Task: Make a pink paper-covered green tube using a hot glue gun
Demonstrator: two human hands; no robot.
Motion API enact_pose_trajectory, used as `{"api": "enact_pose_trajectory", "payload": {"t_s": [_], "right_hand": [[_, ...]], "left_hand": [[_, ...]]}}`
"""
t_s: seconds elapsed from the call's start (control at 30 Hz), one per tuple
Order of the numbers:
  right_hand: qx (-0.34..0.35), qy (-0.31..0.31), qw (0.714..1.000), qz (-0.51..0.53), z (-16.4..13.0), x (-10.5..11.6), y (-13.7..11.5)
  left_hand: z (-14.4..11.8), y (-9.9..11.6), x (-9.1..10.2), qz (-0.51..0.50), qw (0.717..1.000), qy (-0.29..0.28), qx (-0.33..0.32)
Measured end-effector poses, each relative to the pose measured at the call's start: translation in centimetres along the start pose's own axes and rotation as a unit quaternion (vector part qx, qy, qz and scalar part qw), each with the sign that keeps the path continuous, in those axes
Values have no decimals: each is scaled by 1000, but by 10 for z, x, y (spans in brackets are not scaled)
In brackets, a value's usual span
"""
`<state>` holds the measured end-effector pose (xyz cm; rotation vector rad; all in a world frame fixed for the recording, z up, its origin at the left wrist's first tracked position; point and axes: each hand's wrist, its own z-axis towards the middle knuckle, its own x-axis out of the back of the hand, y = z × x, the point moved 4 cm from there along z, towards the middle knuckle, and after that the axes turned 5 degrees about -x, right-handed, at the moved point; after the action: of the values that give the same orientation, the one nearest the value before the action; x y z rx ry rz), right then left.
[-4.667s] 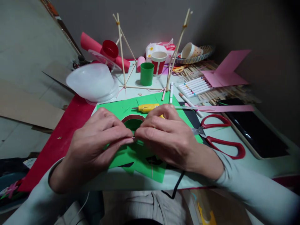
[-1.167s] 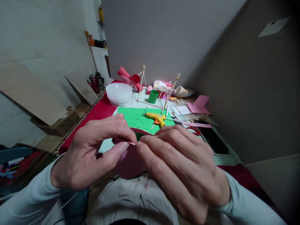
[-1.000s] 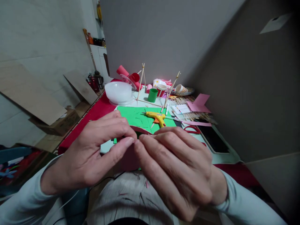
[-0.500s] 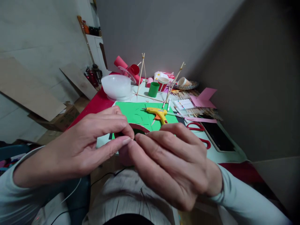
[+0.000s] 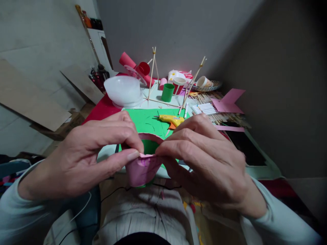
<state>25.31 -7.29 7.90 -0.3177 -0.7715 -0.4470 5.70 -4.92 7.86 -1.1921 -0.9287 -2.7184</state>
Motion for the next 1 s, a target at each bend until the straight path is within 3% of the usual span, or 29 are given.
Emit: {"api": "enact_pose_trajectory", "payload": {"t_s": [0.3, 0.43, 0.6, 0.73, 0.9, 1.0], "right_hand": [[18, 76, 993, -93, -8, -4, -8], [11, 50, 992, -116, 2, -5, 6], [88, 60, 977, -186, 19, -6, 23], [121, 96, 960, -235, 23, -10, 37], [143, 140, 951, -235, 12, -17, 53], [95, 116, 976, -160, 6, -15, 65]], "left_hand": [[12, 0, -8, 36, 999, 25, -18], [18, -4, -7, 50, 998, 26, -23], [37, -17, -2, 45, 999, 7, 6], [53, -33, 0, 14, 999, 29, 38], [69, -45, -8, 32, 999, 23, 22], [74, -49, -14, 29, 1000, -1, -2]]}}
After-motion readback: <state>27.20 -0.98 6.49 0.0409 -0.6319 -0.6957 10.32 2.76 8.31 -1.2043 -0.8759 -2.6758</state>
